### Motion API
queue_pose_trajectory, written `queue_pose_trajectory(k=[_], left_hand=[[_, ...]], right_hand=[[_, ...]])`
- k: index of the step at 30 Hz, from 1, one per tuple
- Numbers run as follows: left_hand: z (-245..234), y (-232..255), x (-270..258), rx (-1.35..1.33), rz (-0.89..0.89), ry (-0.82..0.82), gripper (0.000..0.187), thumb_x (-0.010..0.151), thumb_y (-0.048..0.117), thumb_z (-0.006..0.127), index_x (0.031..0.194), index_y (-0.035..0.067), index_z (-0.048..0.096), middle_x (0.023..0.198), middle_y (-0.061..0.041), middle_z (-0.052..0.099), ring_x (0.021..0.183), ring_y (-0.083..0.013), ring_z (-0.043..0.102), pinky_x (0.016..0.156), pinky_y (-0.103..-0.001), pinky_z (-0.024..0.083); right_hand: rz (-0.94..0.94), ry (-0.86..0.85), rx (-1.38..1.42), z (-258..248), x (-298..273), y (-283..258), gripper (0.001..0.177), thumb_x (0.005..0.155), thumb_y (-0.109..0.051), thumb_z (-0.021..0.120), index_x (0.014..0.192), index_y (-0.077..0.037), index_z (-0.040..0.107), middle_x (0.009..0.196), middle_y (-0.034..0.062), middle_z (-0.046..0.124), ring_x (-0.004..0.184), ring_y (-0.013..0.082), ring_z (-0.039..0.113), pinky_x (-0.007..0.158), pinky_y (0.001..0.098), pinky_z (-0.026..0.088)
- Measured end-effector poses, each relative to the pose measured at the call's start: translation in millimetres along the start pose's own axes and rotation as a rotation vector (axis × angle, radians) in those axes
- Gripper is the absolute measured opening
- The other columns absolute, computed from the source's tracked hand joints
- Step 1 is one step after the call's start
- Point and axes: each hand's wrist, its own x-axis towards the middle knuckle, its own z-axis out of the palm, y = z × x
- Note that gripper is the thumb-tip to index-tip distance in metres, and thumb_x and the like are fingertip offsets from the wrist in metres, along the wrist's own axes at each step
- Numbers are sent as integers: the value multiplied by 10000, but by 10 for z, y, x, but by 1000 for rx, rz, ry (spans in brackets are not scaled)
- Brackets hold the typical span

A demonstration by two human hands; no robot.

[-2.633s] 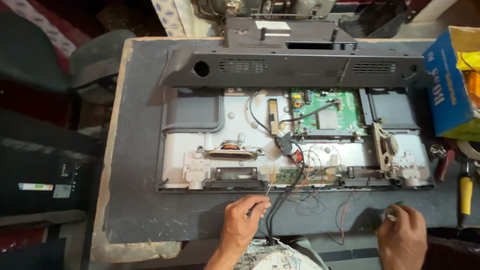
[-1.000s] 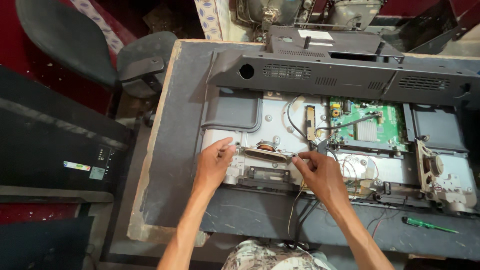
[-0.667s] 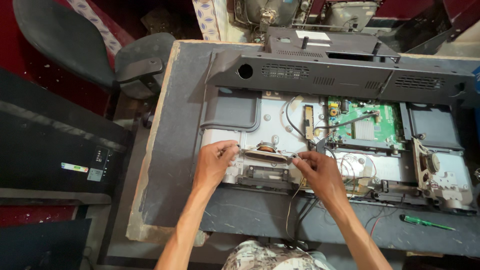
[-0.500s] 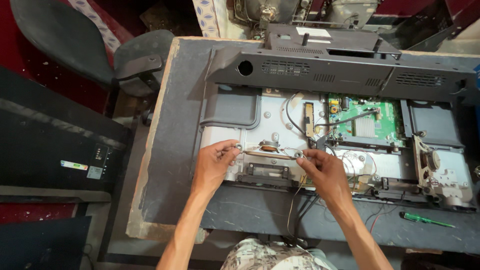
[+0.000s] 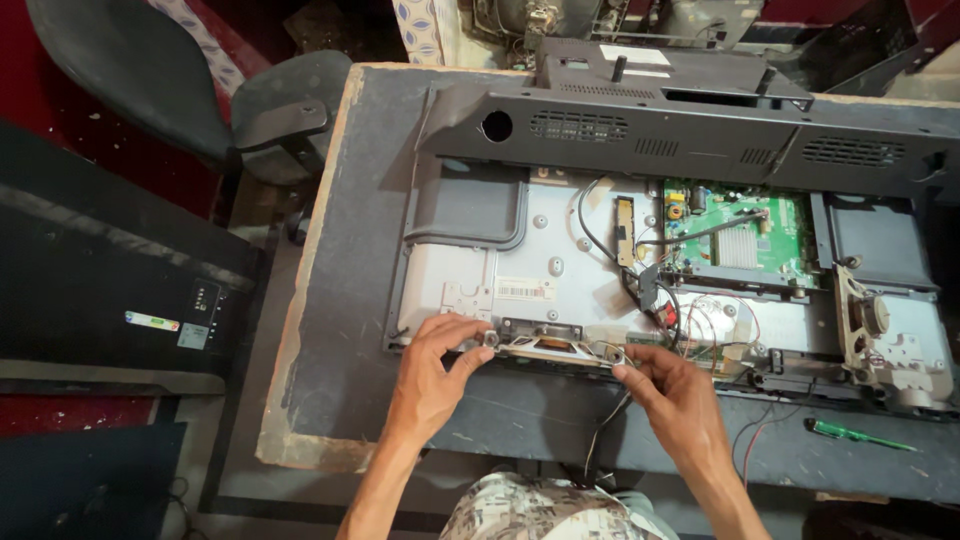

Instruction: The person removes the back cover of a flat-screen television to access the internal components. They disconnect several ribbon cables and wires from the mainboard and then remove two speakers from their mounting positions inside the chassis.

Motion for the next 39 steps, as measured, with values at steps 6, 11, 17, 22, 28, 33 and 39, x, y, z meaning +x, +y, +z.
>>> queue_pose_trajectory(k=[6,11,17,22,28,33,39], left_hand=[[21,-95,-95,45,84,-24,294,783,122,781,1062,31,774,1269,-67,727,1321,-272,542,1100,-395,417],[24,-117,-129,55,109,-9,284,793,83,758,1069,16,763,1296,-67,702,1319,-279,538,1109,-398,406],[60,-155,-101,122,153,24,291,814,73,737,1096,3,750,1264,-81,694,1290,-305,539,1094,-411,408],[85,-176,-55,137,175,45,289,827,75,729,1105,0,751,1208,-90,692,1248,-313,544,1069,-413,421],[81,-188,-20,145,165,43,292,827,107,741,1103,12,765,1186,-82,698,1214,-301,557,1040,-401,435],[67,-189,-27,138,179,37,302,832,116,742,1113,11,768,1197,-87,703,1221,-306,562,1039,-407,439],[72,-191,-36,144,159,43,290,829,123,747,1102,27,779,1194,-91,713,1220,-305,575,1036,-411,448]], right_hand=[[1,0,-27,38,-32,137,383,871,-218,773,1160,30,728,630,-20,588,536,55,392,468,258,287],[13,-12,-38,88,-24,205,399,856,-216,772,1172,22,721,639,-16,636,536,59,408,468,264,299],[-4,11,-119,133,-34,146,414,863,-259,767,1160,27,731,658,2,660,567,66,454,504,267,356],[3,24,-113,148,16,89,435,858,-266,763,1185,19,725,666,9,666,575,75,481,513,268,383],[-5,21,-89,163,36,58,429,861,-254,770,1170,39,720,667,-10,665,584,57,491,525,249,397],[12,12,-71,153,26,43,404,863,-221,775,1168,40,731,657,-4,643,576,68,461,514,255,364],[29,-1,8,168,36,48,395,859,-201,778,1168,43,735,674,-23,651,582,50,461,510,235,354]])
